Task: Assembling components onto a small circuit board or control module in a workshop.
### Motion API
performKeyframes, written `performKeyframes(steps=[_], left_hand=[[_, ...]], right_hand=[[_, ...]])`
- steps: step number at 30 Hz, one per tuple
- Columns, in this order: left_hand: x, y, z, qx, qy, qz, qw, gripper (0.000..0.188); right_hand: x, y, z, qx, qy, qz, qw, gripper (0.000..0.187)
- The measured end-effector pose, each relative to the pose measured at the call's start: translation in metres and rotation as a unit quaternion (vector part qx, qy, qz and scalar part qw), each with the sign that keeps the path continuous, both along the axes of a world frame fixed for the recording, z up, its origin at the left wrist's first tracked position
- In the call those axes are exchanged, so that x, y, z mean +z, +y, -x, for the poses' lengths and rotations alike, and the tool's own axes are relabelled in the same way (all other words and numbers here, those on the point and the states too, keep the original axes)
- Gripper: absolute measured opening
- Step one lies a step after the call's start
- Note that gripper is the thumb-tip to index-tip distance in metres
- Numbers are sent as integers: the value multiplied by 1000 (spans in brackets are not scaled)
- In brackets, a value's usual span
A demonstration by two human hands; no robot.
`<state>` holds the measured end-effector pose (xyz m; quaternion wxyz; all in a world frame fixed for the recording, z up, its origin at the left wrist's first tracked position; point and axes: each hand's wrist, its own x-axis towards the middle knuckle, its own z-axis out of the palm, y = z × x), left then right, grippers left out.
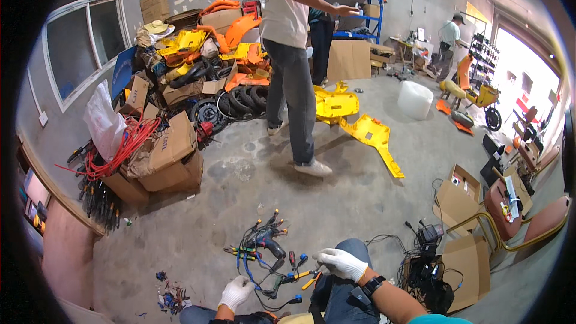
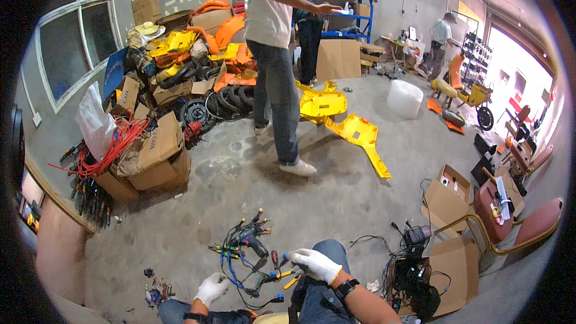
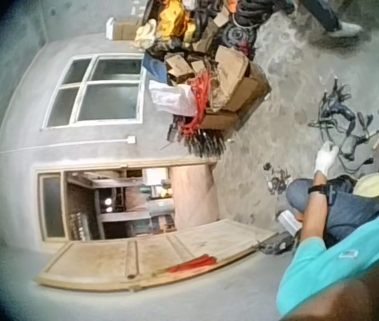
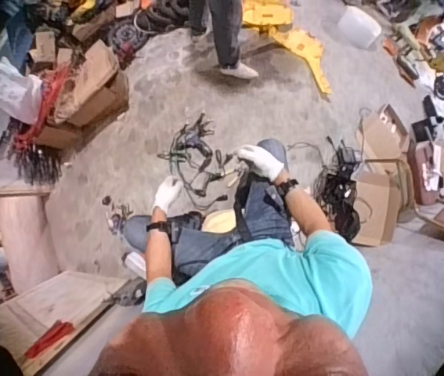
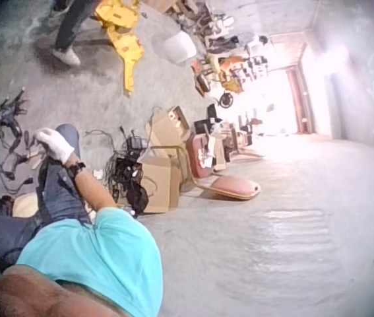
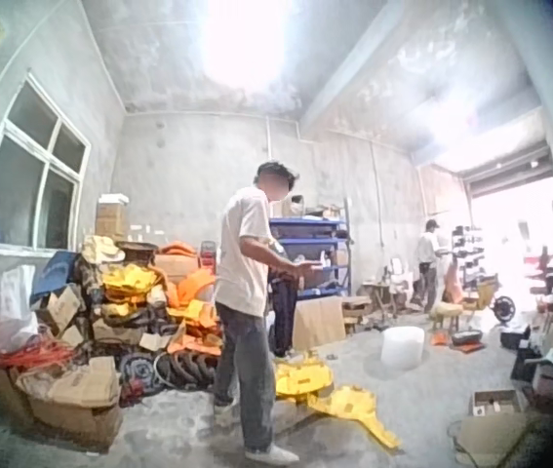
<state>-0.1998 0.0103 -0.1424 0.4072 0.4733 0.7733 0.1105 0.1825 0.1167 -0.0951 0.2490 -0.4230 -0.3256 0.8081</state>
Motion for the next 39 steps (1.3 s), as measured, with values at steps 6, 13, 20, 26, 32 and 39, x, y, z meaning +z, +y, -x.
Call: performKeyframes(steps=[6,13,20,26,32,39], left_hand=[[20,7,-9,-34,0,-24,999,46],[-3,-2,-2,-52,-23,-132,990,41],[-6,2,4,-41,-48,-86,994,38],[-23,-3,6,-67,1,-208,976,37],[-45,-3,13,-17,-77,-132,988,33],[-51,-4,17,-28,-88,-148,985,25]], right_hand=[[-11,-2,-6,-4,-1,-3,1000,40],[-26,6,-1,49,-59,-47,996,47],[-6,2,3,21,-22,-18,999,42],[-2,0,3,11,-24,-23,999,40],[-11,0,1,24,-46,-52,997,42],[-30,1,5,-1,2,-39,999,42]])
